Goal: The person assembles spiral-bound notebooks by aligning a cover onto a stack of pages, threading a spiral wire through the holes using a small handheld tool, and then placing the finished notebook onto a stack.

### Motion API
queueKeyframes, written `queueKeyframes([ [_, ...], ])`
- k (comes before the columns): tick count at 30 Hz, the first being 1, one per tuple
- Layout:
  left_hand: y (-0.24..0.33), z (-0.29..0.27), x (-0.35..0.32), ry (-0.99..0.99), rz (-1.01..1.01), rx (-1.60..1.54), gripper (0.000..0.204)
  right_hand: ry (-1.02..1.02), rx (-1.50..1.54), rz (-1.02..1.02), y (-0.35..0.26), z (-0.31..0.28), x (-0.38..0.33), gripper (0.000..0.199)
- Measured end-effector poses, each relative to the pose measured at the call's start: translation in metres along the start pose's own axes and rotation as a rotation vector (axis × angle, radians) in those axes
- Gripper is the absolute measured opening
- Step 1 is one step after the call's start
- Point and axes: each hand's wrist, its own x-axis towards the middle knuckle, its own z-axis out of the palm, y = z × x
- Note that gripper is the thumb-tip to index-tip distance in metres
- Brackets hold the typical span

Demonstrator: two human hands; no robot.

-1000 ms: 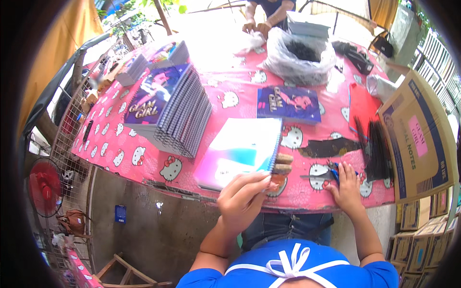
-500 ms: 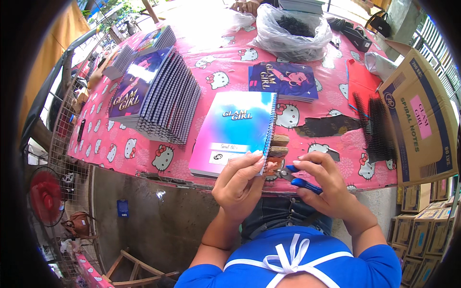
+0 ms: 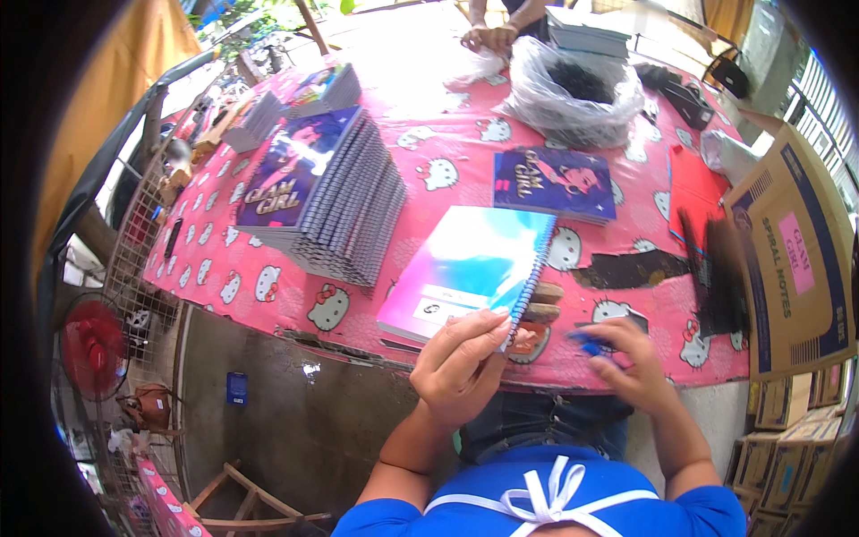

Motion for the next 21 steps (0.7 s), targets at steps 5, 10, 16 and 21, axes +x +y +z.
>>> queueKeyframes([
  [5,0.009,-0.005,0.026,-0.057,0.113,0.091,0.026,0.134,-0.750,0.045,0.068,-0.015,-0.034,0.046],
  [10,0.012,-0.002,0.040,-0.089,0.166,0.136,0.021,0.237,-0.483,-0.554,-0.042,-0.001,0.073,0.052],
  [16,-0.038,-0.080,0.057,0.613,-0.073,0.096,0.036,0.360,-0.285,-0.801,-0.084,-0.021,0.209,0.037],
  [21,-0.137,-0.192,0.092,0.893,-0.448,-0.026,0.078,0.282,0.567,-0.489,-0.137,-0.004,0.327,0.053],
])
